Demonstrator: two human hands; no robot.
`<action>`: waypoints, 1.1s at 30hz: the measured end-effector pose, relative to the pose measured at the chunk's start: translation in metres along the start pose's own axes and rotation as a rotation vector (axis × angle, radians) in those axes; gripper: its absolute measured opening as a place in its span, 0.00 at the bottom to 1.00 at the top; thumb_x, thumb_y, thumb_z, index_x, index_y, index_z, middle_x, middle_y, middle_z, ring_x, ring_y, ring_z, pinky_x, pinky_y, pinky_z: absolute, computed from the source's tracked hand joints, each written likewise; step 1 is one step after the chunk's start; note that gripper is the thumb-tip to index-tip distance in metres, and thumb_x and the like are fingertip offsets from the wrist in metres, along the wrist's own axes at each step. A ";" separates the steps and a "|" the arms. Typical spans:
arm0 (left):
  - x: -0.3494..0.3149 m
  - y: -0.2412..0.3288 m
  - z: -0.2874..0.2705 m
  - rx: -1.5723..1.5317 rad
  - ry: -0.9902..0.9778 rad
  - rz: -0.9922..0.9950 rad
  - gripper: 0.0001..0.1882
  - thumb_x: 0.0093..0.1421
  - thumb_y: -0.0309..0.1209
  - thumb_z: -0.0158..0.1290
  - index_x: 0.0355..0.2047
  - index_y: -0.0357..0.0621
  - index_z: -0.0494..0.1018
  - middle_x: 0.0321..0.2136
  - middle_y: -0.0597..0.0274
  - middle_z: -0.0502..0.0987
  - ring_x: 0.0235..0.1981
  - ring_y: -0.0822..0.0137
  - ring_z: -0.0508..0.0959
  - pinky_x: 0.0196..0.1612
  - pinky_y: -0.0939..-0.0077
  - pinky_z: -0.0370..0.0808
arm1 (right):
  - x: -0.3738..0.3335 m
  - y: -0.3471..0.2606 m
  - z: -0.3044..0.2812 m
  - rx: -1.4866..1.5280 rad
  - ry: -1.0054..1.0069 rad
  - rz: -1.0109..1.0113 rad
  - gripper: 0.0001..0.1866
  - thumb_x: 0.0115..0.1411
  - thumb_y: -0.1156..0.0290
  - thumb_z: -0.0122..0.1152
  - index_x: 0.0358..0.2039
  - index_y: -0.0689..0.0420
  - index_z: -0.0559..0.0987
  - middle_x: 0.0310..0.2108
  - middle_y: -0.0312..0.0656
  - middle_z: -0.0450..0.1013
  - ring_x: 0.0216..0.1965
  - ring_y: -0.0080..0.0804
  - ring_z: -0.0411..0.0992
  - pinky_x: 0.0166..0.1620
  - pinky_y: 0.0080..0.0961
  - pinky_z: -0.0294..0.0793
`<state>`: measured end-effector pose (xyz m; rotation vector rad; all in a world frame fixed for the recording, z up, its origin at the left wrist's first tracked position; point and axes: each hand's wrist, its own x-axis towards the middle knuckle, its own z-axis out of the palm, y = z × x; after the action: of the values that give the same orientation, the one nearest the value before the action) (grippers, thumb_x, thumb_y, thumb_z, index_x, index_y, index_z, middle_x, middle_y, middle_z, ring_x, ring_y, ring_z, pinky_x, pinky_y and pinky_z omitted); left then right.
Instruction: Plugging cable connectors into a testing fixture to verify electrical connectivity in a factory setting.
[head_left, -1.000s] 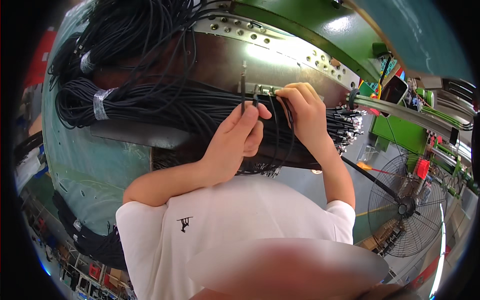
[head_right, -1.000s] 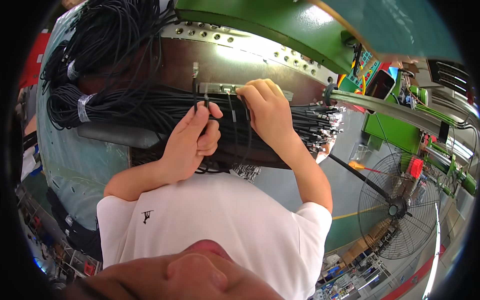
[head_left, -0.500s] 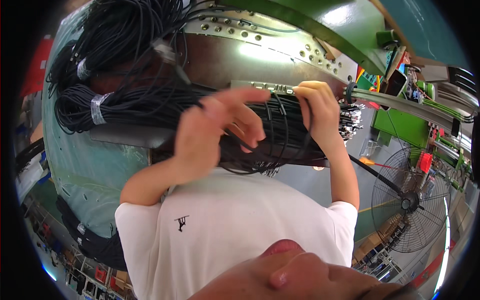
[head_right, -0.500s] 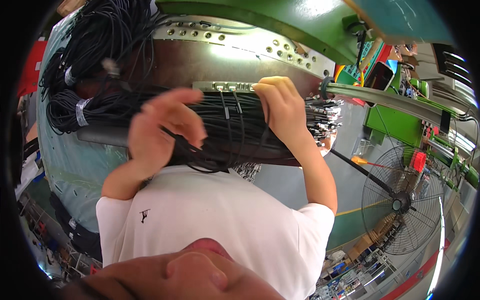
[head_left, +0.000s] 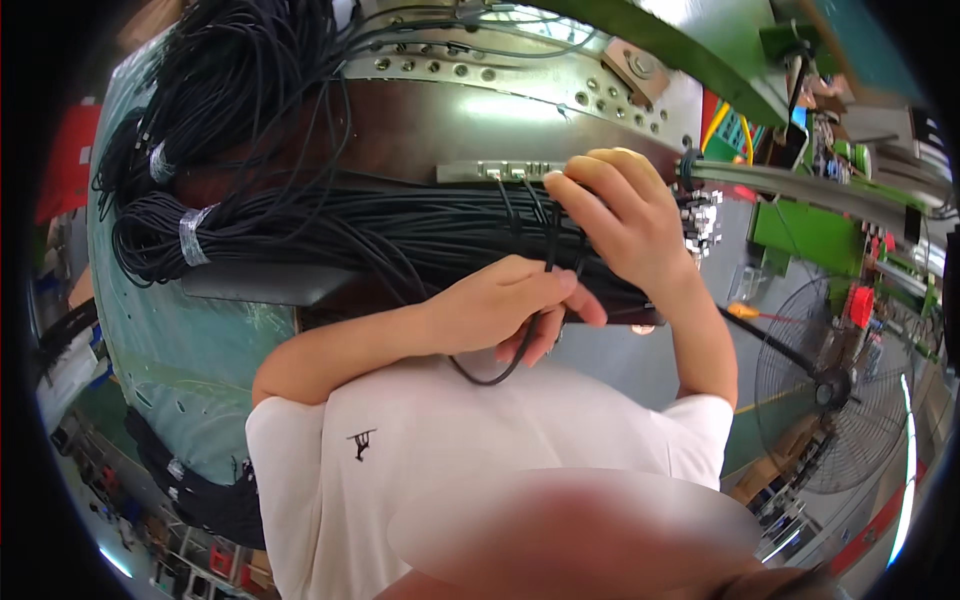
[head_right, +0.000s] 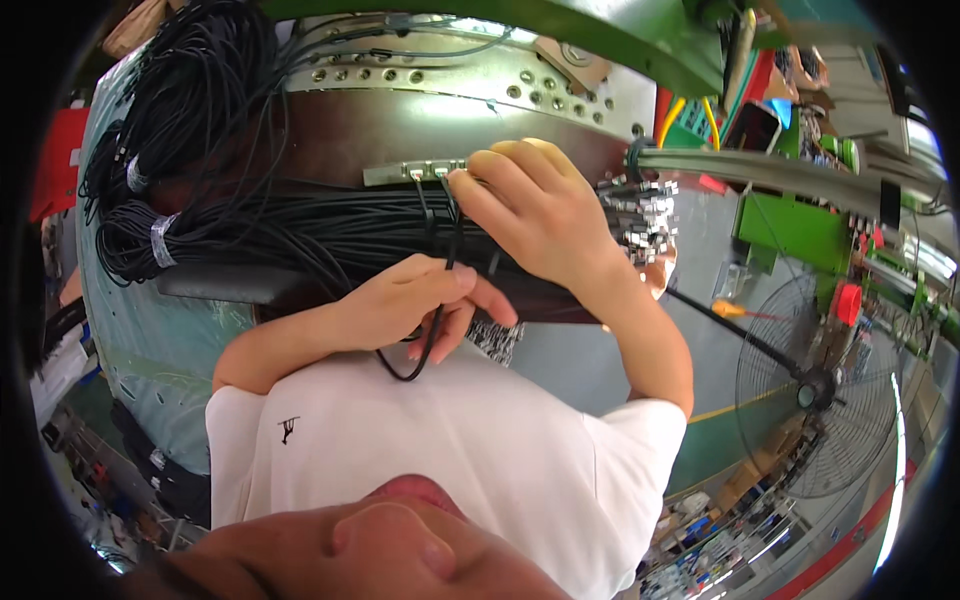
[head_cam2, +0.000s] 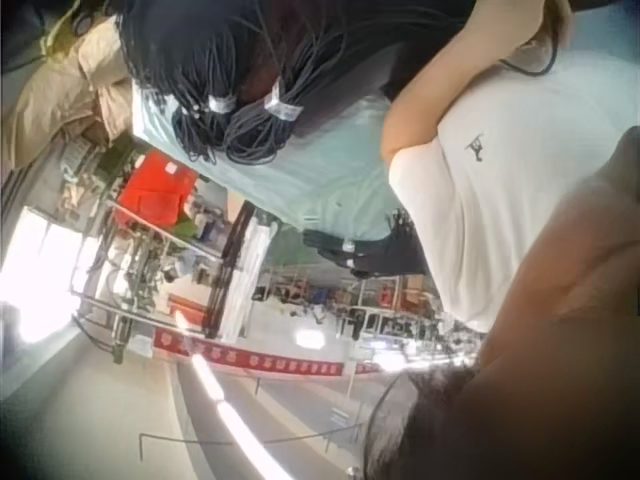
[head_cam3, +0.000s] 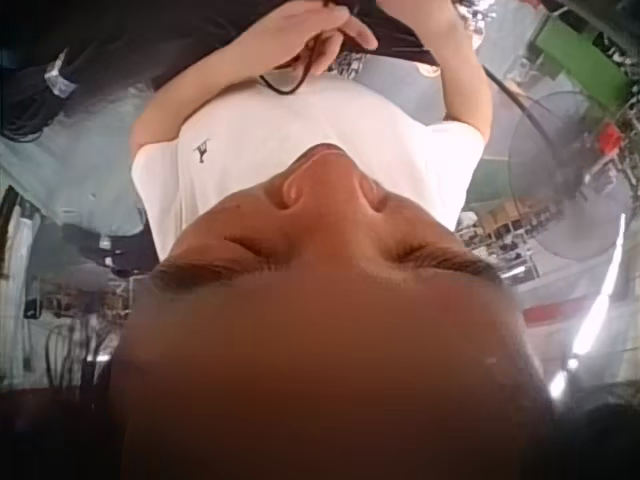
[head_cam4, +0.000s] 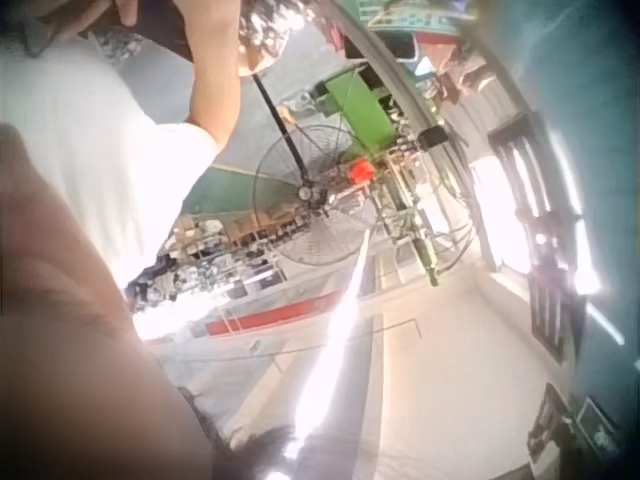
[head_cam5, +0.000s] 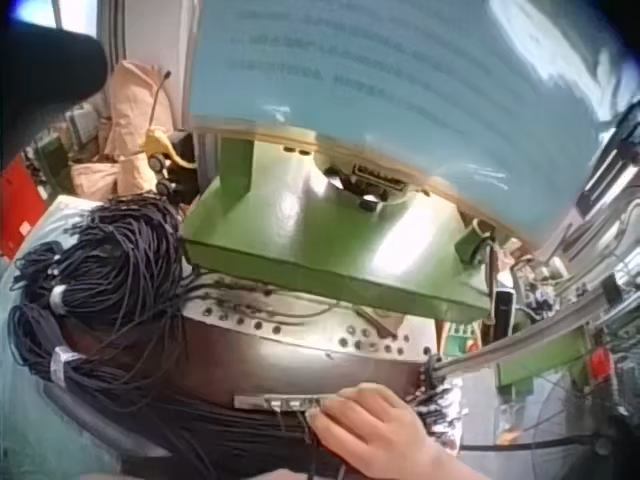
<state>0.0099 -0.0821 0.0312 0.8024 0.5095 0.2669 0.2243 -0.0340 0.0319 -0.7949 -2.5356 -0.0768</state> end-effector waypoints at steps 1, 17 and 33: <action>0.004 0.007 0.002 0.017 -0.079 0.039 0.30 0.73 0.47 0.32 0.49 0.31 0.73 0.18 0.63 0.75 0.18 0.76 0.73 0.23 0.82 0.70 | 0.000 -0.001 -0.002 0.004 -0.101 -0.013 0.16 0.48 0.69 0.64 0.39 0.56 0.77 0.36 0.38 0.72 0.38 0.36 0.73 0.42 0.32 0.76; 0.003 0.001 -0.010 1.494 0.472 0.493 0.30 0.63 0.45 0.50 0.57 0.33 0.67 0.59 0.46 0.68 0.63 0.46 0.65 0.62 0.55 0.65 | -0.037 0.011 0.032 0.411 0.028 0.651 0.09 0.49 0.81 0.68 0.26 0.62 0.75 0.34 0.41 0.76 0.38 0.41 0.73 0.40 0.34 0.72; 0.074 0.109 -0.137 1.552 0.791 0.711 0.17 0.69 0.36 0.45 0.46 0.35 0.75 0.33 0.53 0.80 0.35 0.54 0.78 0.45 0.67 0.76 | 0.029 0.158 0.048 -0.082 -0.071 0.753 0.14 0.66 0.65 0.55 0.46 0.59 0.80 0.40 0.46 0.79 0.40 0.34 0.78 0.46 0.29 0.75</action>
<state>-0.0040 0.1060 0.0074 2.4410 1.1879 0.9018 0.2700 0.1214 -0.0106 -1.7454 -2.1380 0.0976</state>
